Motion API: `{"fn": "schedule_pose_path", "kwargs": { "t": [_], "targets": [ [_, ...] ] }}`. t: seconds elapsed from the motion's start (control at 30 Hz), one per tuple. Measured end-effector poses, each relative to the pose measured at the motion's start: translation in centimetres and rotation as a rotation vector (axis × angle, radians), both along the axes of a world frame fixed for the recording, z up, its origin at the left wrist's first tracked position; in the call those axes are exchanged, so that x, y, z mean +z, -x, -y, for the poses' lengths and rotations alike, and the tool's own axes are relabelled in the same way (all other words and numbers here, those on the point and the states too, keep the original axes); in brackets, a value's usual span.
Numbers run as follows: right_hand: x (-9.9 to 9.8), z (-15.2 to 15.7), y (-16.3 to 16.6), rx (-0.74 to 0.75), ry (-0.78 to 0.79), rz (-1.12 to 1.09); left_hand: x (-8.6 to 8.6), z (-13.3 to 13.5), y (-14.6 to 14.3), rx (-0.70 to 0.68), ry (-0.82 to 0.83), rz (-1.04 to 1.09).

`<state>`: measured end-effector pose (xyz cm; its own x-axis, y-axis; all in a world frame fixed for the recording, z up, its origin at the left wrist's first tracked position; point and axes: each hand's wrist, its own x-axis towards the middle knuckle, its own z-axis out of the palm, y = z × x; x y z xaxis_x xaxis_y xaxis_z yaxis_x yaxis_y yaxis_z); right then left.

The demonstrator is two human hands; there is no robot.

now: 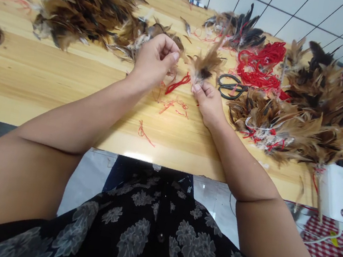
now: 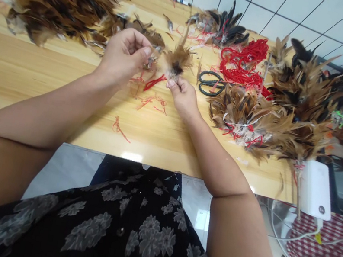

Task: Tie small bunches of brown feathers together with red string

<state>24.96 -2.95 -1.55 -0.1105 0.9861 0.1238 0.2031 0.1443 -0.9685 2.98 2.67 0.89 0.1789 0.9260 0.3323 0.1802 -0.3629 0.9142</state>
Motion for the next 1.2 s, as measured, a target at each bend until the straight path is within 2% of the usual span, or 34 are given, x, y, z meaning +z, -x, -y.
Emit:
{"fn": "schedule_pose_path", "kwargs": {
  "t": [0.1, 0.23, 0.33, 0.43, 0.6, 0.67, 0.73, 0.87, 0.9, 0.97, 1.1, 1.2],
  "targets": [
    [0.1, 0.1, -0.2, -0.009, 0.010, -0.004, 0.0, 0.0, 0.0, -0.012, 0.049, -0.013],
    [0.0, 0.1, -0.2, 0.000, 0.012, -0.003, 0.4, 1.1, -0.9, -0.151, 0.098, -0.108],
    [0.0, 0.2, 0.0, -0.003, -0.007, 0.007, 0.6, 1.9, -1.5, -0.217, 0.071, -0.176],
    [0.1, 0.3, 0.2, -0.020, 0.000, 0.035, 0.3, 1.9, -1.5, -0.161, 0.028, -0.179],
    [-0.5, -0.1, -0.2, -0.057, 0.022, -0.005, -0.2, 0.4, -0.6, -0.016, -0.015, -0.160],
    [-1.0, -0.5, -0.6, -0.060, 0.033, -0.030, 0.1, 0.1, 0.0, -0.029, -0.011, -0.148],
    [-1.5, -0.9, -0.9, -0.063, 0.033, -0.043, 0.9, 0.3, 0.5, -0.165, 0.027, -0.207],
    [-1.9, -1.3, -1.3, -0.076, 0.026, -0.067, 2.6, 1.5, 1.2, -0.624, 0.175, -0.458],
    [-1.8, -1.2, -1.3, -0.079, 0.027, -0.072, 2.9, 1.7, 1.2, -0.668, 0.192, -0.484],
    [-1.6, -0.9, -1.1, -0.087, 0.029, -0.065, 3.0, 2.1, 0.9, -0.605, 0.168, -0.473],
    [-0.8, 0.0, -0.5, -0.103, -0.011, 0.016, 2.5, 2.1, 0.0, -0.279, 0.072, -0.278],
    [-0.7, 0.3, -0.2, -0.080, -0.051, 0.094, 1.9, 1.9, -0.7, -0.283, 0.140, -0.106]
  ]
}}
